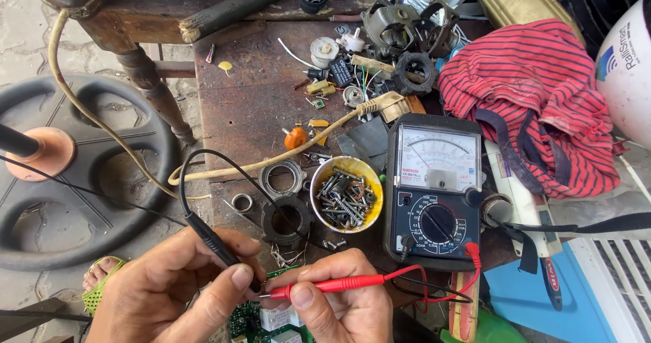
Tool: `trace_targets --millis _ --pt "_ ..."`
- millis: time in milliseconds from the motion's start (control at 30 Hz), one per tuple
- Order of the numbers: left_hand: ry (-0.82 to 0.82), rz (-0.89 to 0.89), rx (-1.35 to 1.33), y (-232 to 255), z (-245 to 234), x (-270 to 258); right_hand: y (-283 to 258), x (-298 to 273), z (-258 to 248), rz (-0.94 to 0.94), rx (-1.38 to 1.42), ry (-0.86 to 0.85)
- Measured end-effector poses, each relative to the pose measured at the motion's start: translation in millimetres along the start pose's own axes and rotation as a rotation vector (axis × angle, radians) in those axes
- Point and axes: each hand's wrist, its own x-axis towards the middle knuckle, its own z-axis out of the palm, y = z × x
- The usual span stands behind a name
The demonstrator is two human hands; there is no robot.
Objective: Testing various points on a circuit board using an analog multimeter to diagnose faults.
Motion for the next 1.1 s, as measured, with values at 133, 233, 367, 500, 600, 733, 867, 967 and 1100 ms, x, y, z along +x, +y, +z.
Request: trace_targets --millis 133,233,367,500,600,733,867,967,1100 --pt "-0.004 0.004 -0.034 -1.1 -3.2 0.9 -9.1 -0.4 3.6 0.012 0.012 -0.003" --pt "-0.070 0.004 -0.077 6.3 -4.0 2.6 -11.0 -1.5 5.0 -0.006 0.079 -0.014" --pt "-0.089 0.054 -0.138 19.4 6.4 -3.8 -22.3 -6.7 4.7 -0.047 0.079 0.053" --pt "-0.104 0.082 -0.107 32.3 14.9 -12.1 -34.8 -18.5 -7.4 -0.094 0.070 -0.095" --pt "-0.135 0.183 -0.015 33.6 19.6 -20.7 -42.7 -28.8 -8.8 -0.044 0.161 -0.072" --pt "-0.145 0.203 0.148 37.4 26.7 -29.8 -53.4 -33.0 -17.6 -0.021 0.081 -0.149" --pt "-0.146 0.293 0.078 48.8 43.7 -37.2 -65.4 -36.4 -22.9 -0.034 0.109 -0.189" --pt "-0.031 0.282 0.031 52.8 53.3 -36.9 -80.6 -35.4 -29.4 -0.073 0.079 -0.176" --pt "0.046 0.278 -0.048 53.4 57.0 -30.4 -82.6 -28.9 -39.0 -0.225 -0.059 -0.287"
